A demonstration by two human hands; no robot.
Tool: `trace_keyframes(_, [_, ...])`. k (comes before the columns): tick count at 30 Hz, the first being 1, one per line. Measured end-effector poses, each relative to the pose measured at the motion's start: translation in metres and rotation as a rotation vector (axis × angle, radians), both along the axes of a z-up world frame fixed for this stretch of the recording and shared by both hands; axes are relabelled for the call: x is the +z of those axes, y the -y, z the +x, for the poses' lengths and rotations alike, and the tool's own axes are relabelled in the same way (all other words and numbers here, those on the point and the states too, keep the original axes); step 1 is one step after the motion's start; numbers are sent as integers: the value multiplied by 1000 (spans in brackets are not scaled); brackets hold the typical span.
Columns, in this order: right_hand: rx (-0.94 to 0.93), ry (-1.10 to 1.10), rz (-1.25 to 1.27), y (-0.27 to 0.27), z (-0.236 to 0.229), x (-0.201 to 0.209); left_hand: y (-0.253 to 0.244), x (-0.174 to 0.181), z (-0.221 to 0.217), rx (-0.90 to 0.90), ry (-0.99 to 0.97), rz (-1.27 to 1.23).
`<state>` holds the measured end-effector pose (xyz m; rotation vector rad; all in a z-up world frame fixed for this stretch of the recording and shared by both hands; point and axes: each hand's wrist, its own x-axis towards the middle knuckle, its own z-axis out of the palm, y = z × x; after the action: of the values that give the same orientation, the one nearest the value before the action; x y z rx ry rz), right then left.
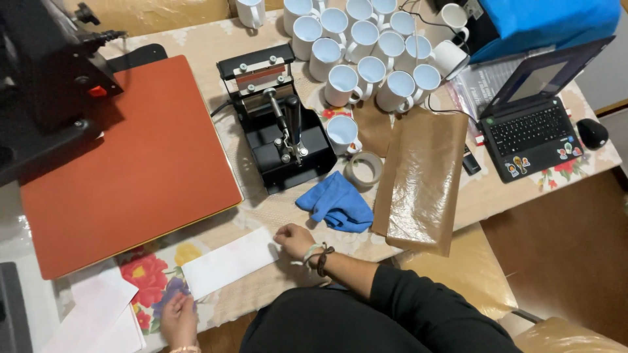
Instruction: The person cleans a heat press machine with a blue cloth, then places a white paper sheet onto a red board. They cover the setup with a brown sheet and operate the heat press by lowering the handle. The person then removes the brown sheet and the paper.
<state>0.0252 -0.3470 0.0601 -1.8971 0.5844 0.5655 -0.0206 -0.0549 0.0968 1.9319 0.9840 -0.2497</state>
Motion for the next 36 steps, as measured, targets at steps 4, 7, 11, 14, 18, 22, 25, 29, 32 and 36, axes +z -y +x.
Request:
trace_keyframes(4, [-101,-199,139,4,2,7,-6,3,7,-65,-193,-47])
trace_keyframes(7, [-88,-177,98,2,1,-3,-33,-86,15,-57,-159,-87])
trace_keyframes(11, [-18,-171,-49,0,5,-55,-58,-133,16,-87,-71,-71])
trace_keyframes(14, [-61,-165,5,-2,2,-61,-57,-115,18,-102,-60,-158])
trace_keyframes(18, [-75,-131,42,-6,-7,-63,-57,-72,14,-64,3,-264])
trace_keyframes(22, [-123,-37,128,-10,-11,-36,-74,-25,11,-93,84,-510])
trace_keyframes(25, [-135,87,204,-28,15,20,-96,16,37,-119,214,-462])
trace_keyframes(29, [-73,307,205,-60,89,42,-125,41,113,-212,413,-362])
trace_keyframes(32, [-83,313,110,-81,157,40,-143,15,192,-200,391,-331])
trace_keyframes(36, [-87,283,-38,-112,208,48,-151,26,254,-211,367,-230])
